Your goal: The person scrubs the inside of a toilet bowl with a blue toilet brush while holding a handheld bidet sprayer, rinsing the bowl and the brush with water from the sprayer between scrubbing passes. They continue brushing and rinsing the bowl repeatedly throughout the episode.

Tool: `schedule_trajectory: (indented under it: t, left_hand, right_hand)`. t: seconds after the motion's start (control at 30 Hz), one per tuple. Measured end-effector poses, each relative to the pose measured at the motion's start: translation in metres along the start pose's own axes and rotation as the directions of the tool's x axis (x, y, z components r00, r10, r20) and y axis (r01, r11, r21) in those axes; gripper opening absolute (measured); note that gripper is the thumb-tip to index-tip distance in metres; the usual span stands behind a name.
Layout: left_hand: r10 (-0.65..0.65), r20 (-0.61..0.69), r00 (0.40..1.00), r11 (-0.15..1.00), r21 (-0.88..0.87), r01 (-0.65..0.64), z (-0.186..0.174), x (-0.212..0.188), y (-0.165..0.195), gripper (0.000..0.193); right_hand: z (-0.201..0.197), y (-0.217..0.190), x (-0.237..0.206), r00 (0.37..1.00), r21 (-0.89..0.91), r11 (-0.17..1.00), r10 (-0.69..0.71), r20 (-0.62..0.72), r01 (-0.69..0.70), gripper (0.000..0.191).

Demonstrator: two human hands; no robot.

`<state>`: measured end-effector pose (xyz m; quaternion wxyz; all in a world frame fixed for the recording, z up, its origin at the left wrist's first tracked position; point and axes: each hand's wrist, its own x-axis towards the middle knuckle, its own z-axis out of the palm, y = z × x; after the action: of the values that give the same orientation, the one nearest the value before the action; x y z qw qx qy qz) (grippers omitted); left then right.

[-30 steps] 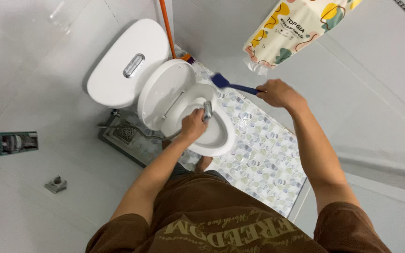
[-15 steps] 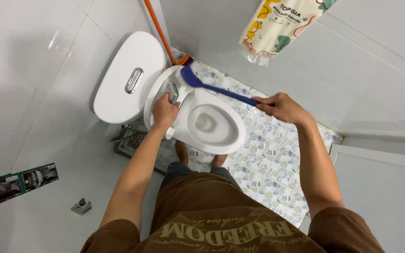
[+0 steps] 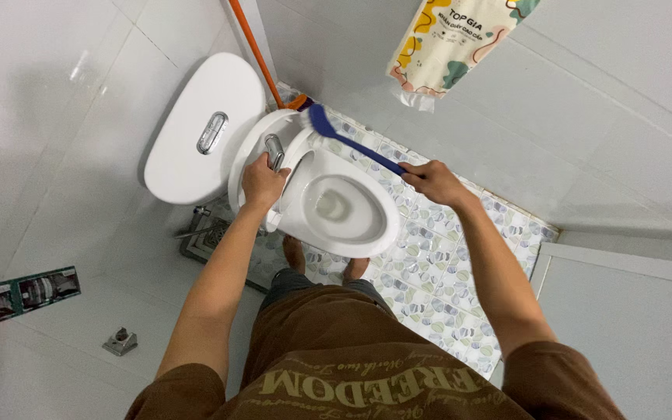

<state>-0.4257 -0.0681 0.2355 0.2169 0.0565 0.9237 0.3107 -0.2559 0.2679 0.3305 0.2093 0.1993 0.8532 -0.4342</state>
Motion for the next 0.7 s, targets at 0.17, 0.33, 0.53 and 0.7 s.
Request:
schedule_trajectory:
  t: [0.17,0.33,0.53,0.7]
  left_hand:
    - [0.075,-0.005,0.997,0.997,0.033,-0.075,0.002,-0.004,0.01,0.038]
    - [0.084,0.148,0.985,0.996,-0.025,-0.082,0.015,-0.013,0.012,0.045]
    - [0.227,0.187,0.956,0.962,0.108,-0.25,0.066,-0.023,0.03,0.051]
    - [0.208,0.257,0.944,0.958,0.142,-0.249,0.098,-0.036,0.033,0.053]
  right_hand:
    - [0.008,0.032,-0.008,0.993,-0.011,0.993,0.12,-0.017,-0.12,0.039]
    - [0.009,0.055,-0.024,0.998,0.045,0.998,0.055,-0.04,-0.053,0.037]
    - [0.021,0.05,-0.03,0.978,0.103,0.977,0.197,-0.074,-0.189,0.04]
    - [-0.013,0.067,-0.078,0.951,0.044,0.952,0.304,-0.06,-0.302,0.04]
